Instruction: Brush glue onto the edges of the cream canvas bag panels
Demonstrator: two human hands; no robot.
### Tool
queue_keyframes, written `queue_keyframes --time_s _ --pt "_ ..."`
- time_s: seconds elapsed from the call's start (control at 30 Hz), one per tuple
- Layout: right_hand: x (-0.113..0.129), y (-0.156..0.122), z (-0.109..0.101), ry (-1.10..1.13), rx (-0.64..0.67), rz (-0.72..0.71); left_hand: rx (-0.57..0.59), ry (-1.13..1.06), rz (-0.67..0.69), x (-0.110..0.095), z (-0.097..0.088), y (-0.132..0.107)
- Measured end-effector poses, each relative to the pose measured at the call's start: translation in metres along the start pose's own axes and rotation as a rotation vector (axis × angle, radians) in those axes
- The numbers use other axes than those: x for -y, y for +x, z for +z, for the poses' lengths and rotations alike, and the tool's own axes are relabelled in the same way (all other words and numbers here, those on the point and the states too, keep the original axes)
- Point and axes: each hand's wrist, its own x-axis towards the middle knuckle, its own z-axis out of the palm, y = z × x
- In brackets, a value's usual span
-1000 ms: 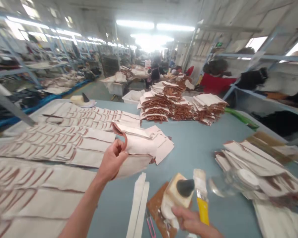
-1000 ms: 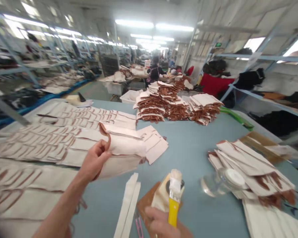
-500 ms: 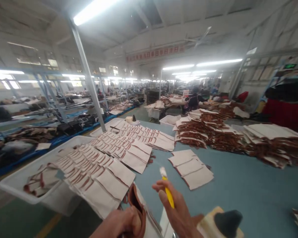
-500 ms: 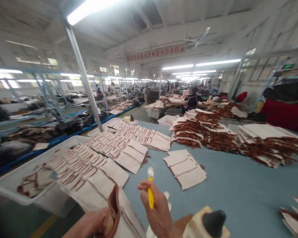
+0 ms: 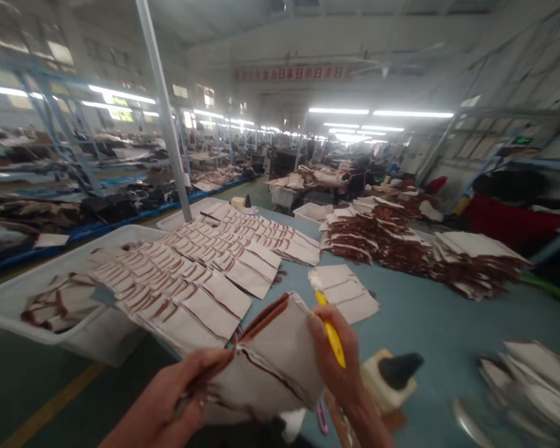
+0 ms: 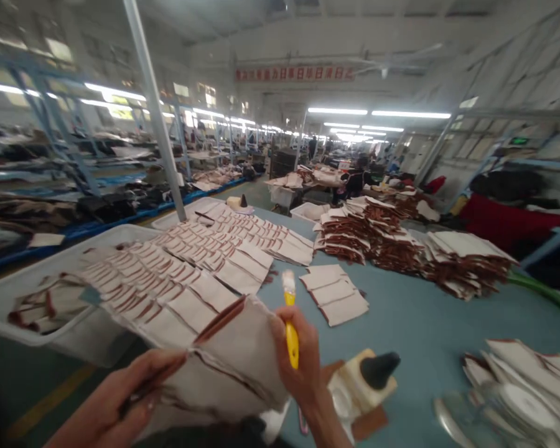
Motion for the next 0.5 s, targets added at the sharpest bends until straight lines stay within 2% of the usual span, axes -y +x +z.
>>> queue_keyframes --time_s 0.07,0.2,0.37,0.5 --pt "0.013 -0.001 -0.009 -0.103 -0.047 -0.090 -0.070 0.138 0.050 0.008 0.001 0.001" --pt "0.025 -0.021 -0.017 -0.222 -0.099 -0.154 -0.060 0.244 0.272 0.006 0.008 0.016" --pt "0.021 -0.048 -0.024 -0.274 -0.105 -0.168 -0.151 0.175 0.317 -0.022 0.033 0.036" --pt "0.025 -0.056 -0.035 -0.270 -0.011 -0.222 -0.176 0.059 0.352 -0.048 0.052 0.043"
